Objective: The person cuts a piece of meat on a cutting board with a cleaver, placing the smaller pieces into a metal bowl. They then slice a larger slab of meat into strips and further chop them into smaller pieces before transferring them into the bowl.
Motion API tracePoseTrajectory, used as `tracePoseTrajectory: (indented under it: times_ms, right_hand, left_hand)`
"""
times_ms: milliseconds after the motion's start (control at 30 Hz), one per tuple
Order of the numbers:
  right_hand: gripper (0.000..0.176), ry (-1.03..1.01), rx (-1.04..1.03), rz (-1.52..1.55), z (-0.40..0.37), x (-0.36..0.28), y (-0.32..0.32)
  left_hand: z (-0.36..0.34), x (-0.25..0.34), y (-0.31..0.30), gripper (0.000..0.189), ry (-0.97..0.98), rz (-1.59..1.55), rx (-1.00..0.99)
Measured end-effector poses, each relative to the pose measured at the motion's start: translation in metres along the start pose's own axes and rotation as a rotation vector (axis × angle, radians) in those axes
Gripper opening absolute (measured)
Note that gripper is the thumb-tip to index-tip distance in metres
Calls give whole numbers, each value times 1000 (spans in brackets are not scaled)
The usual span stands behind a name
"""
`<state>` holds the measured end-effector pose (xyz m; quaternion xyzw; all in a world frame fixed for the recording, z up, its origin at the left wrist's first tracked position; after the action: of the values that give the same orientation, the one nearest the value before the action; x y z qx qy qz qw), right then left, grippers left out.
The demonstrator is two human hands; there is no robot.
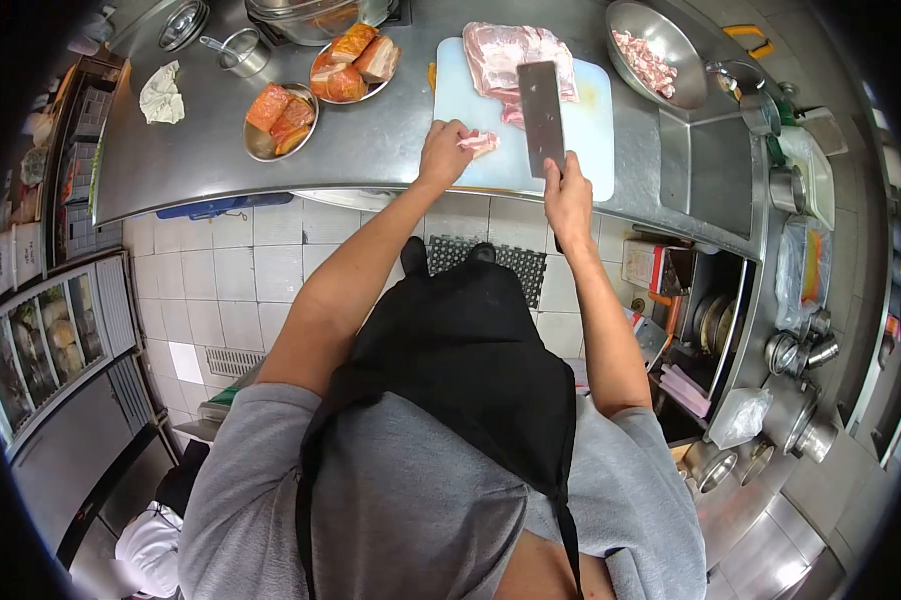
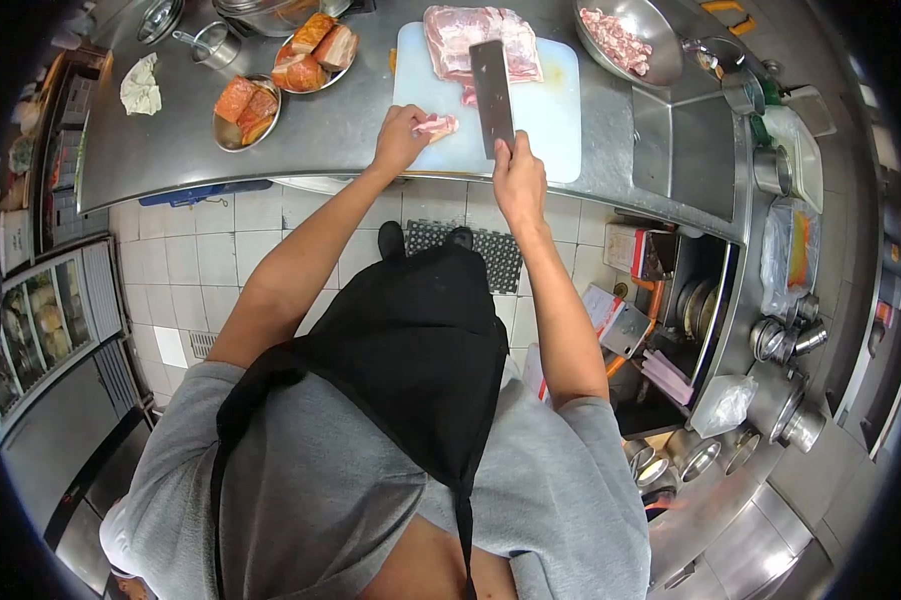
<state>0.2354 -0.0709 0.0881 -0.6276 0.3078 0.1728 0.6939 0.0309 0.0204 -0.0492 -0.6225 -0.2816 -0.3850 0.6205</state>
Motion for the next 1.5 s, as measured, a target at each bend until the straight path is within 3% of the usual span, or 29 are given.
tracePoseTrajectory:
  times_ms: [167,267,300,400,533,667,700,800,867,967,1133,1167,1300,1400,1500]
  right_hand:
    - [27,32,138,56,-27,-14,11]
    - [29,39,-303,-205,-38,43,60]
    - [32,-56,-207,-206,-34,66,70]
    - [30,164,-343,-8,-15,48,35]
    - [32,181,-214,103,-10,30,5]
    - [27,60,-41,113,-14,-22,-24]
    - [22,-5,48,157,-18,-30,-21]
    - [19,24,36,28,-30,-21,25]
    - [21,62,-358,-221,-24,29,83]
    - [27,18,-362,-148,-17,35,71]
    - [34,-23,-326,-43,-34,82,45]
    - [35,195,-418,90,-35,91,42]
    - [29,85,-286,18,-29,53,18]
    - [25,-23,-137,-23,-24,-7,-7]
    - [22,-104,44,65,-19,-46,-7]
  left_hand:
    - [1,-4,2,27,-49,-12,31]
    - [2,6,5,26,-37,42,22]
    - [-1,8,4,26,-28,46,3]
    - [-6,6,4,25,-16,76,-19]
    - [-4,5,2,28,-1,61,22]
    - [-10,7,-6,35,-47,-23,76]
    - [-11,7,-6,36,-49,-17,66]
    - [-9,9,-5,38,-18,-17,33]
    - [-10,19,-2,35,18,46,-31]
    - [-7,23,-1,27,24,174,-120]
    - [-1,26,0,31,-88,189,-108]
    - [0,25,-1,34,-79,196,-137]
    - [-10,13,-10,51,121,97,-98]
    - [-17,19,-29,62,-72,158,-86]
    - [-15,25,-37,55,-132,208,-109]
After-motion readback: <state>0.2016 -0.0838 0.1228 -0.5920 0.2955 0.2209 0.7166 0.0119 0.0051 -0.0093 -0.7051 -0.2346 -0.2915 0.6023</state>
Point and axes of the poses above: each hand's wrist, its own z-axis towards the middle knuckle, its own y-axis out of the palm, x = y × z, the point moved 2 cm from there along z, towards the middle knuckle, and after that the axes turned 2 degrees about -x, right-handed, at the moved point
